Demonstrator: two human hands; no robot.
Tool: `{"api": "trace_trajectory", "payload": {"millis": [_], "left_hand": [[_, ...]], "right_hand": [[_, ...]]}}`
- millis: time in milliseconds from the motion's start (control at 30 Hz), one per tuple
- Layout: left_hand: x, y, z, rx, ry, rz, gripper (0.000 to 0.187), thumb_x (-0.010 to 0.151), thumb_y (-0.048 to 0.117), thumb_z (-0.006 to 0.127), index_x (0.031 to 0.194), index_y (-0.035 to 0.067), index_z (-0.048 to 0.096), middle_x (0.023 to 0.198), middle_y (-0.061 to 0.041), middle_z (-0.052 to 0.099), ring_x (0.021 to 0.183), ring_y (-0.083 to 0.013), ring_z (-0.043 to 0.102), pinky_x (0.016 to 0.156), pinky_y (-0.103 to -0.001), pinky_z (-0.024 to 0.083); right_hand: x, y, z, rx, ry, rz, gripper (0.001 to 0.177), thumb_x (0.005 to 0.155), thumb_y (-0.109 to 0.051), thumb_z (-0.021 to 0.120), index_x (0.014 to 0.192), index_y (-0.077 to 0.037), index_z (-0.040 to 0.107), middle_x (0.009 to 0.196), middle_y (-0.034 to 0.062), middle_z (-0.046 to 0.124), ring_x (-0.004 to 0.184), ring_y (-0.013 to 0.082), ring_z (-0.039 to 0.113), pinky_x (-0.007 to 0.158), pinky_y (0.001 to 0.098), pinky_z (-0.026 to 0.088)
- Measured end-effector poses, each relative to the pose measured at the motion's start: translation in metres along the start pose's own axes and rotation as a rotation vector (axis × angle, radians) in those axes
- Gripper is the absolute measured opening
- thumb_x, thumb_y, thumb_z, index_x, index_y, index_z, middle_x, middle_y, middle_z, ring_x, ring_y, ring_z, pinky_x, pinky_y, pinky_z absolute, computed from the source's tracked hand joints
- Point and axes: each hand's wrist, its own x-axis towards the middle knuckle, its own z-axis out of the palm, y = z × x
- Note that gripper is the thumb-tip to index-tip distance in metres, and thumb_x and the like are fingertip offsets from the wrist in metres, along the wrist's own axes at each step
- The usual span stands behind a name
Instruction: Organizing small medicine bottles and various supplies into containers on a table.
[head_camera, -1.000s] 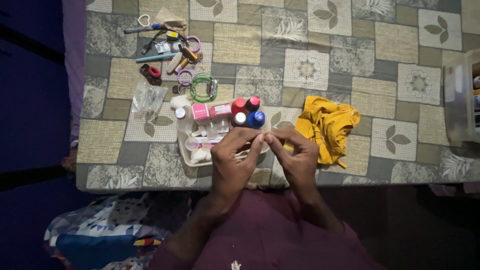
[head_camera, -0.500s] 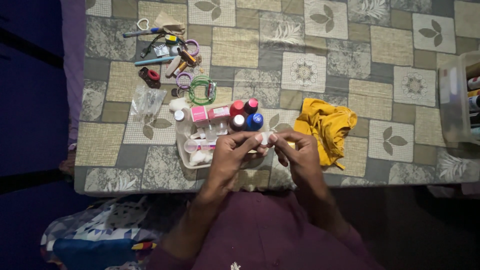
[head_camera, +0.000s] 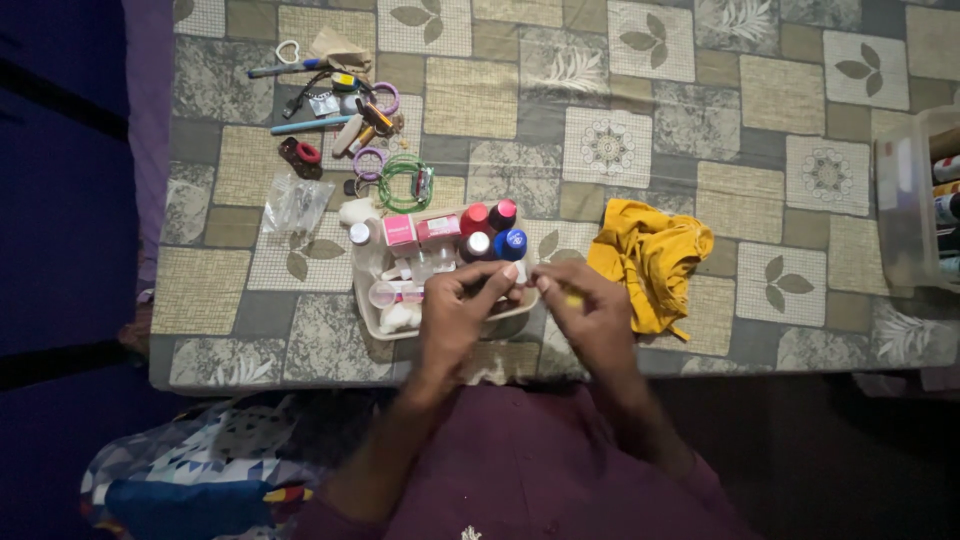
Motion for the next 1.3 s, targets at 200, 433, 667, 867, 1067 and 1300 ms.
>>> {"api": "trace_trajectory", "payload": {"millis": [200, 433, 667, 867, 1067, 1300], "left_hand": [[-0.019, 0.024, 0.024, 0.284, 0.150, 0.459, 0.022, 0.095, 0.011, 0.073, 0.114, 0.001, 0.075, 0.100, -0.002, 0.073, 0.086, -0.0093, 0.071, 0.071, -0.022, 0.059], [0.009, -0.018, -0.005, -0.160, 0.006, 0.119, 0.022, 0.099, 0.014, 0.070, 0.108, -0.005, 0.076, 0.089, -0.006, 0.077, 0.078, -0.0109, 0.071, 0.072, -0.024, 0.060], [0.000, -0.007, 0.000, 0.133, -0.013, 0.327, 0.023, 0.105, 0.016, 0.061, 0.102, -0.003, 0.073, 0.086, -0.003, 0.074, 0.074, -0.0080, 0.068, 0.071, -0.023, 0.057], [-0.013, 0.026, -0.006, 0.280, 0.024, 0.392, 0.021, 0.100, 0.019, 0.064, 0.104, 0.001, 0.072, 0.087, -0.005, 0.073, 0.078, -0.0087, 0.071, 0.066, -0.023, 0.058], [-0.003, -0.003, -0.021, 0.132, -0.099, 0.323, 0.019, 0.099, 0.020, 0.071, 0.099, 0.001, 0.073, 0.080, -0.004, 0.071, 0.070, -0.0088, 0.067, 0.063, -0.023, 0.054], [-0.007, 0.006, 0.003, 0.446, -0.160, 0.525, 0.025, 0.095, 0.022, 0.071, 0.089, -0.001, 0.065, 0.066, -0.005, 0.064, 0.054, -0.0108, 0.061, 0.048, -0.027, 0.049]], "right_hand": [[-0.003, -0.046, 0.032, -0.775, 0.012, -0.159, 0.043, 0.084, -0.004, 0.078, 0.126, 0.000, 0.068, 0.116, 0.0127, 0.070, 0.072, 0.0295, 0.070, 0.057, 0.0401, 0.054], [0.003, -0.029, 0.022, -0.244, 0.081, -0.011, 0.037, 0.092, -0.005, 0.076, 0.129, -0.004, 0.070, 0.106, 0.0064, 0.071, 0.084, 0.0141, 0.068, 0.070, 0.0264, 0.055], [0.004, -0.001, 0.028, 0.042, 0.167, 0.156, 0.014, 0.091, -0.006, 0.079, 0.103, 0.001, 0.075, 0.093, 0.0042, 0.074, 0.085, 0.0088, 0.066, 0.077, 0.0226, 0.054], [0.000, -0.003, 0.034, 0.049, 0.198, 0.287, 0.013, 0.097, -0.011, 0.075, 0.103, -0.001, 0.078, 0.083, 0.0024, 0.069, 0.072, 0.0048, 0.056, 0.063, 0.0201, 0.044], [-0.014, 0.003, 0.032, 0.476, 0.186, 0.628, 0.016, 0.097, -0.017, 0.070, 0.104, -0.003, 0.074, 0.069, -0.0009, 0.061, 0.052, 0.0045, 0.049, 0.044, 0.0199, 0.036], [-0.038, 0.008, 0.020, 0.840, 0.249, 0.698, 0.016, 0.097, -0.015, 0.066, 0.106, -0.002, 0.067, 0.073, -0.0005, 0.060, 0.056, 0.0060, 0.050, 0.044, 0.0190, 0.036]]}}
